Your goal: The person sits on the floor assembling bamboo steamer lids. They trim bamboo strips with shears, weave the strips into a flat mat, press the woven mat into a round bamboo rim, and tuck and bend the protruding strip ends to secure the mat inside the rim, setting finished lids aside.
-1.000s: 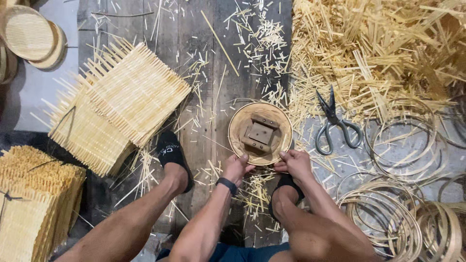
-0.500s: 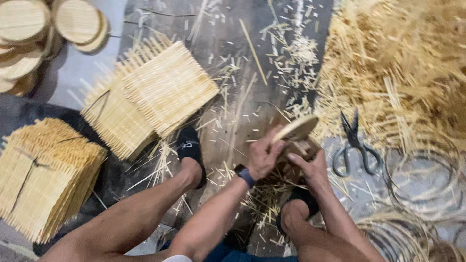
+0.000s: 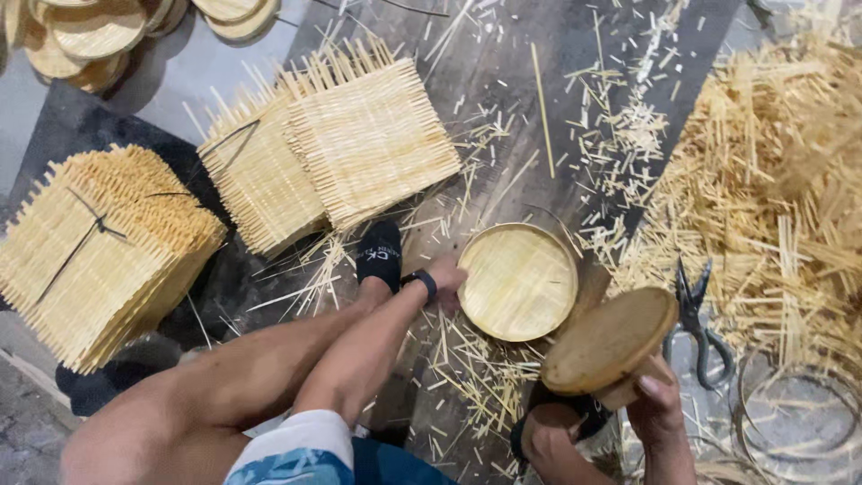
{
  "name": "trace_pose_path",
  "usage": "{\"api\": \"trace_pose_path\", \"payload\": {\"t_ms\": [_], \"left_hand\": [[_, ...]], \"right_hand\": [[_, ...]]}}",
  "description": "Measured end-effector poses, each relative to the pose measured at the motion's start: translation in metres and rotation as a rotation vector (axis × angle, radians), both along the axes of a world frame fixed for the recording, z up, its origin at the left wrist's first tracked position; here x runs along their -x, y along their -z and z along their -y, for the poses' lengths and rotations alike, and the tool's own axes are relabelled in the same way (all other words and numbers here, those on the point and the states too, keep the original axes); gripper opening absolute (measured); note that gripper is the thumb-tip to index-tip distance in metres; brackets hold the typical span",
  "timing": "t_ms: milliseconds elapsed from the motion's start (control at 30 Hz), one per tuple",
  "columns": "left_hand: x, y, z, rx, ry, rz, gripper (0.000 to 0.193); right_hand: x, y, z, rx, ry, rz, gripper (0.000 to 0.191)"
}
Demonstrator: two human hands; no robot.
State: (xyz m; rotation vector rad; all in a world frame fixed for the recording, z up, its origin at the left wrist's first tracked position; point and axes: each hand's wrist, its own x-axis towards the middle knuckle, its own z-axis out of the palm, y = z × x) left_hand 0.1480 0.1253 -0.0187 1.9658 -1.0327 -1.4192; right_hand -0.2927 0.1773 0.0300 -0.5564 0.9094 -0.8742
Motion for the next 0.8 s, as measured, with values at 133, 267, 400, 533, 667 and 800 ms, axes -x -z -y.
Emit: {"api": "trace_pose_path", "payload": {"t_ms": [133, 267, 400, 533, 667, 800], "left_hand": [[-0.001, -0.013, 0.073, 0.024, -0.677, -0.718, 0.050], [-0.022, -0.041, 0.099, 0.316, -0.209, 0.188, 0.056], [-0.097, -0.069, 0.089, 0.498, 0.160, 1.067, 0.063], [-0.170, -0.085, 0.066, -0.011, 0.341, 1.164, 0.074], [-0.199, -0.097, 0.052, 0.093, 0.437, 1.087, 0.076], [-0.198, -0.103, 0.048, -0.049, 0.570, 1.058, 0.068]], "right_hand": [[-0.011, -0.003, 0.003, -0.048, 0.020, -0.013, 0.084], [-0.054, -0.023, 0.019, -0.075, 0.004, 0.061, 0.089], [-0.102, -0.027, 0.049, -0.039, 0.002, 0.198, 0.087], [-0.119, -0.012, 0.059, -0.125, -0.010, 0.248, 0.073], [-0.098, -0.015, 0.038, -0.205, 0.085, 0.129, 0.045], [-0.077, -0.032, 0.023, -0.129, 0.130, 0.019, 0.058]]}}
